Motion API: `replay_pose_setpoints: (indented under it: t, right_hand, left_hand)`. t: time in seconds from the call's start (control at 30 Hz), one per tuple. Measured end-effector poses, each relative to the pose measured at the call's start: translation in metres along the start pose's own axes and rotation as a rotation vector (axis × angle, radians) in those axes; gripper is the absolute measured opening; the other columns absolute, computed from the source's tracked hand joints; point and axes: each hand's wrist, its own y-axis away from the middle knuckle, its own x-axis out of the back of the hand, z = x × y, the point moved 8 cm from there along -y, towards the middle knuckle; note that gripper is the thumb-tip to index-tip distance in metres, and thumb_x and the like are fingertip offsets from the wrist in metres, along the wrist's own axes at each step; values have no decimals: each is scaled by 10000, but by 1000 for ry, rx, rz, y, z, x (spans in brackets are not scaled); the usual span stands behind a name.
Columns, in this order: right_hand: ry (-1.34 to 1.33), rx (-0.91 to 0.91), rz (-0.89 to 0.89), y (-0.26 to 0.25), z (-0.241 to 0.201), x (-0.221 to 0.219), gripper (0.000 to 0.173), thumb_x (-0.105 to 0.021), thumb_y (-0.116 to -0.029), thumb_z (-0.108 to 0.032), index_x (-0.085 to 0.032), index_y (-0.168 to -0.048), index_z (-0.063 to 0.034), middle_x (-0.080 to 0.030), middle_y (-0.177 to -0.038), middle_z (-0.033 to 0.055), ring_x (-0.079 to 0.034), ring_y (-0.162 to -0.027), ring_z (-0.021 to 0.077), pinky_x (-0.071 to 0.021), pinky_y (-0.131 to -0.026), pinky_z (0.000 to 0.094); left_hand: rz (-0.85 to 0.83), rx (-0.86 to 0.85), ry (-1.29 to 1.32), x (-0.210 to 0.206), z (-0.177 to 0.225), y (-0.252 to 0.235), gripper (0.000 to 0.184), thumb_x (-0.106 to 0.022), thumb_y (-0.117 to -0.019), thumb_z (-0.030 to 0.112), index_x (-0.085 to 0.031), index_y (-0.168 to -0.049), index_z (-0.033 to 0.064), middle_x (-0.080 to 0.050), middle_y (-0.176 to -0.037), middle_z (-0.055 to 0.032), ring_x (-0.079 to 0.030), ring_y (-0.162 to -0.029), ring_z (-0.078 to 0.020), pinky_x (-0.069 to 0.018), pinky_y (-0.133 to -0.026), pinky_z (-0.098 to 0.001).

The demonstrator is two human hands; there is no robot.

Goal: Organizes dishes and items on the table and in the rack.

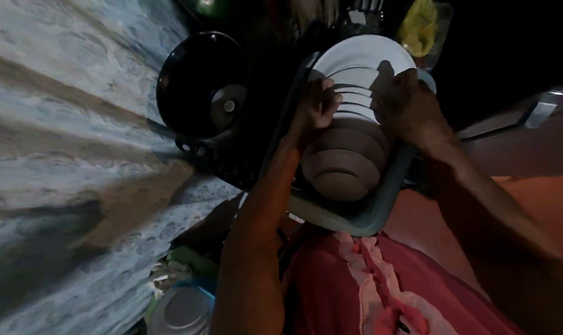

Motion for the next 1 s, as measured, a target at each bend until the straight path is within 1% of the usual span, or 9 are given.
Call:
replay_pose_setpoints:
  t: [0.1, 0.23, 0.37, 0.53, 0.63, 0.8, 0.87, 0.97, 1.0]
  right_hand:
    - [3, 43, 25, 5, -1, 0, 608, -669, -993, -285, -399, -1457, -1, -541, -1318, 348, -592, -1168, 529, -495, -949, 662]
    - [17, -5, 32, 8, 0, -4, 674, -700, -960, -283, -373, -1500, -50, -462, -1388, 378, -566, -1180, 552, -501, -925, 665]
    - [44, -56, 56, 10, -2, -2, 709, -750, -920, -263, -393, -1495, -55, -344, -1475, 393, -549, -1188, 558, -515, -912, 657]
    - [154, -20, 24, 14, -12, -6, 594, -612, -1021, -269, -398, -1497, 15, -416, -1435, 386, -534, -1225, 564, -485, -946, 686]
    - [180, -3, 24, 17, -13, -5, 542, -569, -1037, -255, -416, -1463, 44, -447, -1397, 394, -513, -1235, 585, -463, -950, 709]
    - [200, 14, 45, 27, -21, -2, 521, -564, -1042, -248, -428, -1455, 40, -422, -1426, 398, -491, -1259, 592, -451, -966, 715]
    - [172, 109, 85, 43, -37, -3, 553, -593, -1033, -294, -451, -1446, 45, -380, -1486, 372, -442, -1343, 549, -430, -1047, 669]
    - [128, 426, 89, 83, -67, -21, 621, -672, -962, -351, -530, -1411, 54, -346, -1563, 333, -357, -1448, 495, -352, -1165, 603]
    - [97, 550, 79, 102, -76, -29, 568, -688, -951, -321, -582, -1360, 60, -411, -1521, 336, -402, -1417, 496, -368, -1151, 603]
  left_hand:
    - [-162, 145, -11, 23, -1, 13, 396, -501, -1059, 166, -539, -1393, -44, -616, -1333, -218, -620, -1215, -258, -494, -1057, -378]
    - [-99, 436, -74, 70, -11, 54, 343, -492, -1075, 180, -587, -1367, 26, -646, -1310, -162, -641, -1188, -224, -511, -1041, -399]
    - [-218, 727, -7, 64, -13, 103, 377, -414, -1111, 233, -538, -1429, 72, -615, -1369, -155, -633, -1220, -260, -512, -1044, -482]
    - [-300, 823, 108, 27, -3, 134, 584, -498, -1086, 336, -334, -1577, 64, -503, -1505, -191, -514, -1374, -302, -411, -1140, -509]
    - [-270, 845, 177, 17, -7, 140, 668, -514, -1070, 409, -287, -1603, 76, -476, -1535, -193, -483, -1408, -311, -383, -1165, -518]
    - [-231, 782, 292, 4, -3, 141, 773, -610, -1037, 305, -178, -1613, 24, -453, -1540, -215, -483, -1404, -292, -397, -1168, -453]
    - [-217, 745, 307, 2, -3, 141, 787, -615, -1032, 278, -162, -1612, 1, -400, -1578, -220, -435, -1443, -291, -360, -1194, -441]
    - [-214, 711, 356, 3, -10, 145, 714, -585, -1046, 224, -203, -1608, 4, -379, -1595, -214, -413, -1460, -283, -343, -1205, -434]
    - [-227, 712, 378, 4, -13, 146, 702, -580, -1046, 198, -208, -1613, 15, -375, -1600, -209, -410, -1463, -277, -341, -1209, -431]
